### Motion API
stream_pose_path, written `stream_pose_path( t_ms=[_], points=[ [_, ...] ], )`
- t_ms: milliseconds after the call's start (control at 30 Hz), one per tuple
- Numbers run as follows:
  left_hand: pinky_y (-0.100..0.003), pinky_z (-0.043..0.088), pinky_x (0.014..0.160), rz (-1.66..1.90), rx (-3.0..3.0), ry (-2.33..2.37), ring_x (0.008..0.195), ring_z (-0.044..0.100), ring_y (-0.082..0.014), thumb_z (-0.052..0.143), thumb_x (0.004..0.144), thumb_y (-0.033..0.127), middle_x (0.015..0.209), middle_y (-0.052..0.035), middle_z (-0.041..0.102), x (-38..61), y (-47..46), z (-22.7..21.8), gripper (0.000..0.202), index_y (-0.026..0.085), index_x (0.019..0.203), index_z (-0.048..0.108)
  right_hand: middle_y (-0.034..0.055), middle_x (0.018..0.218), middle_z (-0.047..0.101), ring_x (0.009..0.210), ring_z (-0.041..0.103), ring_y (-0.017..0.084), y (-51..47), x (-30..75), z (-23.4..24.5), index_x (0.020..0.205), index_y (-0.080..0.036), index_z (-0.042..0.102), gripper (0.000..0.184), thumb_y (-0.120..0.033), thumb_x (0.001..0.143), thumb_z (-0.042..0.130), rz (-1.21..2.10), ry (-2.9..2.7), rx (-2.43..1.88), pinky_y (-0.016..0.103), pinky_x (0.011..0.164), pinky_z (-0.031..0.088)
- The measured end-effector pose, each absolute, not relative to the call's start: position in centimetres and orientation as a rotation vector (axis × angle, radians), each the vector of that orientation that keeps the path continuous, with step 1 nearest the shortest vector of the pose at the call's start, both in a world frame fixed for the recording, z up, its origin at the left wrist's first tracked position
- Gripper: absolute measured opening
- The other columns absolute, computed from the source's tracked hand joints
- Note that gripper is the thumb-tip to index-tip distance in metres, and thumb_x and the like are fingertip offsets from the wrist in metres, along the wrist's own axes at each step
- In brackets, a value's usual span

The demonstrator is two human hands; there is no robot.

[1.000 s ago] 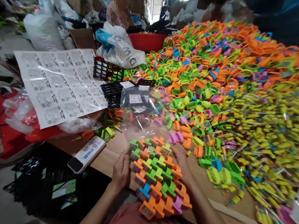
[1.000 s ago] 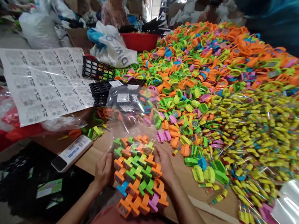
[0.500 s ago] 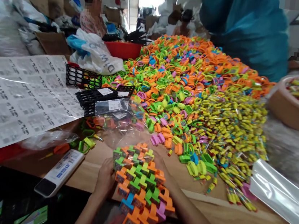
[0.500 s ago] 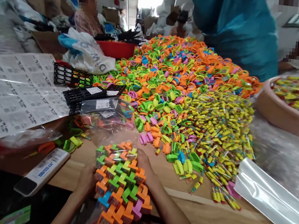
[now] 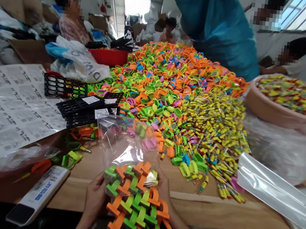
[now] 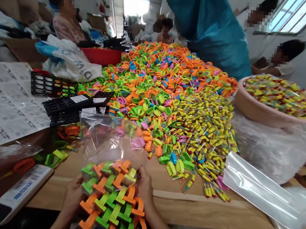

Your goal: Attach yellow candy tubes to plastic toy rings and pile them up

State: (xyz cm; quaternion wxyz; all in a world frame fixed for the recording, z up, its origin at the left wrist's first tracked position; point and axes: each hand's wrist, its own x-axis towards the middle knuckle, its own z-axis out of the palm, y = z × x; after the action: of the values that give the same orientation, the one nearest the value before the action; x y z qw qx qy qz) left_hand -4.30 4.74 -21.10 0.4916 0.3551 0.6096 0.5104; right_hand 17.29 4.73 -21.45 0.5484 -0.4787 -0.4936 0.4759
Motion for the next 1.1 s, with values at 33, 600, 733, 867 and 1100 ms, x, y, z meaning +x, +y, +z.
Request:
stream_pose_path(
  t_ms=[33,600,733,867,1100],
  points=[
    [-0.026,0.053,0.057,1.254,0.827,1.494,0.064,0.064,-0.0190,0.079,0.059,0.042,0.072,-0.0031,0.072,-3.8,4.8,-20.6,0.033,0.016,0.078,0.071,0.0036,0.083,0.069,0.080,0.066,0.023,4.4,17.5,-21.7,0.091,-0.021,0.065,0.028,-0.045,0.083,0.076,1.167,-1.111,-1.121,0.030,0.071,0.056],
    [-0.026,0.053,0.066,1.146,1.037,1.474,0.071,0.063,-0.0182,0.072,0.072,0.043,0.073,-0.0029,0.068,-1.6,0.9,-21.0,0.028,0.016,0.073,0.066,0.0027,0.081,0.063,0.074,0.061,0.019,1.1,23.0,-21.8,0.091,-0.020,0.064,0.018,-0.037,0.097,0.061,0.862,-1.405,-1.326,0.027,0.066,0.050],
    [-0.025,0.055,0.069,1.365,1.076,1.558,0.077,0.066,-0.0171,0.073,0.080,0.051,0.085,-0.0056,0.070,-1.2,2.1,-21.4,0.039,0.016,0.095,0.066,0.0066,0.101,0.067,0.090,0.066,0.021,1.8,23.3,-21.6,0.113,-0.022,0.063,0.024,-0.039,0.097,0.065,0.742,-1.331,-1.333,0.032,0.078,0.056],
    [-0.026,0.057,0.076,1.618,1.284,1.594,0.083,0.067,-0.0160,0.073,0.087,0.046,0.091,-0.0051,0.068,-1.1,2.0,-21.8,0.031,0.017,0.097,0.067,0.0061,0.098,0.066,0.093,0.064,0.022,1.6,24.1,-19.8,0.099,-0.023,0.066,0.009,-0.031,0.097,0.067,0.530,-1.498,-1.280,0.035,0.082,0.054],
    [-0.027,0.057,0.079,1.586,1.723,1.446,0.086,0.068,-0.0167,0.065,0.093,0.021,0.089,-0.0034,0.071,-2.3,-0.3,-20.5,0.007,0.021,0.095,0.071,0.0057,0.097,0.071,0.089,0.068,0.021,-1.2,25.3,-16.5,0.107,-0.025,0.068,0.009,-0.022,0.101,0.061,0.668,-1.713,-1.208,0.031,0.077,0.056]
  ],
)
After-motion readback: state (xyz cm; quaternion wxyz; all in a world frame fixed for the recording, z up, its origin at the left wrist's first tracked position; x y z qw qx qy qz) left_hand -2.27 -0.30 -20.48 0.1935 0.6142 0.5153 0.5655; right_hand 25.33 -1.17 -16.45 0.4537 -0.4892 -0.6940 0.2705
